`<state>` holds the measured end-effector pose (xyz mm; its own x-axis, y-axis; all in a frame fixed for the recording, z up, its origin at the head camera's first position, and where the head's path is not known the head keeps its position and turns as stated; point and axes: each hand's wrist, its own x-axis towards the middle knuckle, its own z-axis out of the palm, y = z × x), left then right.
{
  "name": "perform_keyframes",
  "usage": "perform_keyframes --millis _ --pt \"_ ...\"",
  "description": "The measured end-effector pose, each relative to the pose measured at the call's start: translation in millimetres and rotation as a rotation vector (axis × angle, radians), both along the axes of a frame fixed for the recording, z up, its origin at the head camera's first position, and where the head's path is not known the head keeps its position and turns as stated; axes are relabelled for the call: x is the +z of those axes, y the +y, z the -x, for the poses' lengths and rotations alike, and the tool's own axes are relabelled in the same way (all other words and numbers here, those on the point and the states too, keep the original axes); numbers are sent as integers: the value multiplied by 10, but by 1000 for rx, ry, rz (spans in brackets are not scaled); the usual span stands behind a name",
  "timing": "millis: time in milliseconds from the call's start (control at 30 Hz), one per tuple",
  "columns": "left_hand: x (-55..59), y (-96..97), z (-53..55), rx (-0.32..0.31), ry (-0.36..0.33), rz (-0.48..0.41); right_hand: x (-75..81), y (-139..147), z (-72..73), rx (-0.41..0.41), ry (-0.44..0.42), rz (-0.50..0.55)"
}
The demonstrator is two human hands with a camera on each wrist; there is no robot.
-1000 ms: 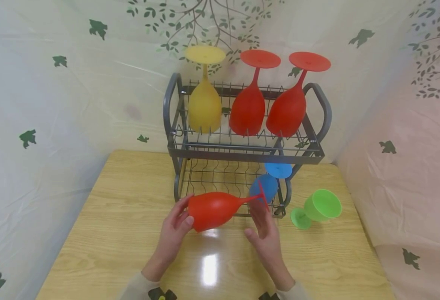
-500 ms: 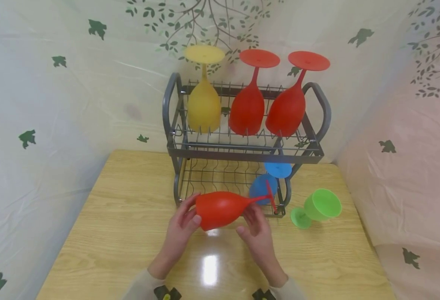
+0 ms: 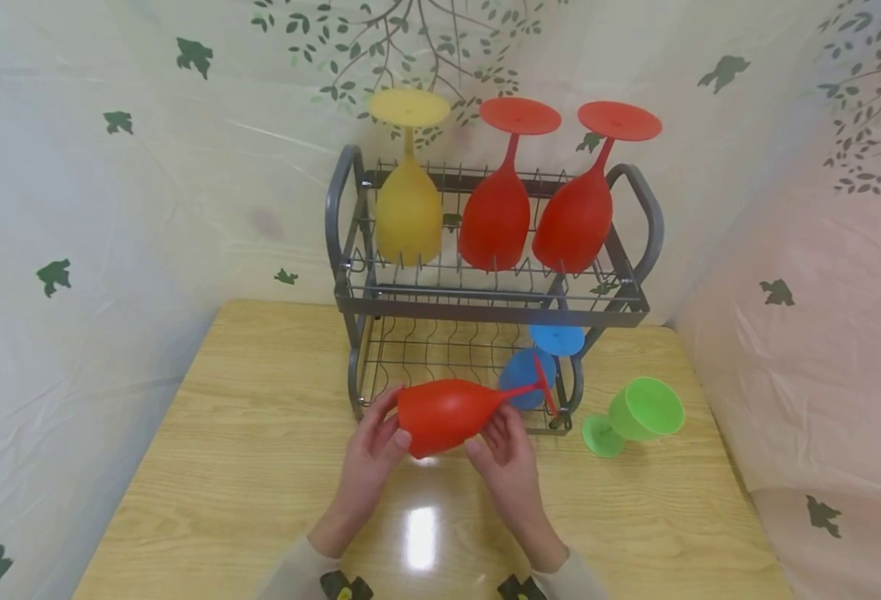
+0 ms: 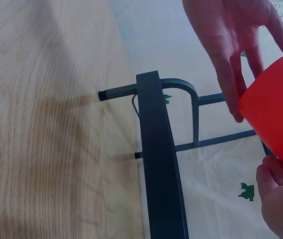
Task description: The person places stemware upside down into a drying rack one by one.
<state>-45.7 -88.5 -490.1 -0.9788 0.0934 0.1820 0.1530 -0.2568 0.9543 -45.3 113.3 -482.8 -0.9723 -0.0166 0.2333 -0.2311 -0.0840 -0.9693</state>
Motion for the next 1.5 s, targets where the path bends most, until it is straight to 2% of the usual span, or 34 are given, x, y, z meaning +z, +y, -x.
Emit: perform_keyframes --millis 233,333,433,667,800,900,1033,1367,1500 --pt "-57 14 2 -27 -17 16 16 0 12 -27 -75 -32" --pt "-79 1 -1 -39 9 33 8 9 22 -17 -73 -20" --pt "-105 -14 1 -17 59 97 5 18 41 -10 -64 0" --pt "-181 -65 5 110 185 306 -18 62 126 -27 -58 -19" --pt "-253 -119 12 138 259 418 -43 97 180 -35 -37 -45" --pt "-284 -158 5 157 310 559 -60 121 234 -23 -28 -53" --pt "-317 -198 -12 154 350 732 -90 147 311 -25 -7 -88" --pt "-438 -247 22 159 515 1035 -165 180 476 -40 111 -176" --pt "-463 -258 21 142 518 1148 -174 180 523 -65 129 -236"
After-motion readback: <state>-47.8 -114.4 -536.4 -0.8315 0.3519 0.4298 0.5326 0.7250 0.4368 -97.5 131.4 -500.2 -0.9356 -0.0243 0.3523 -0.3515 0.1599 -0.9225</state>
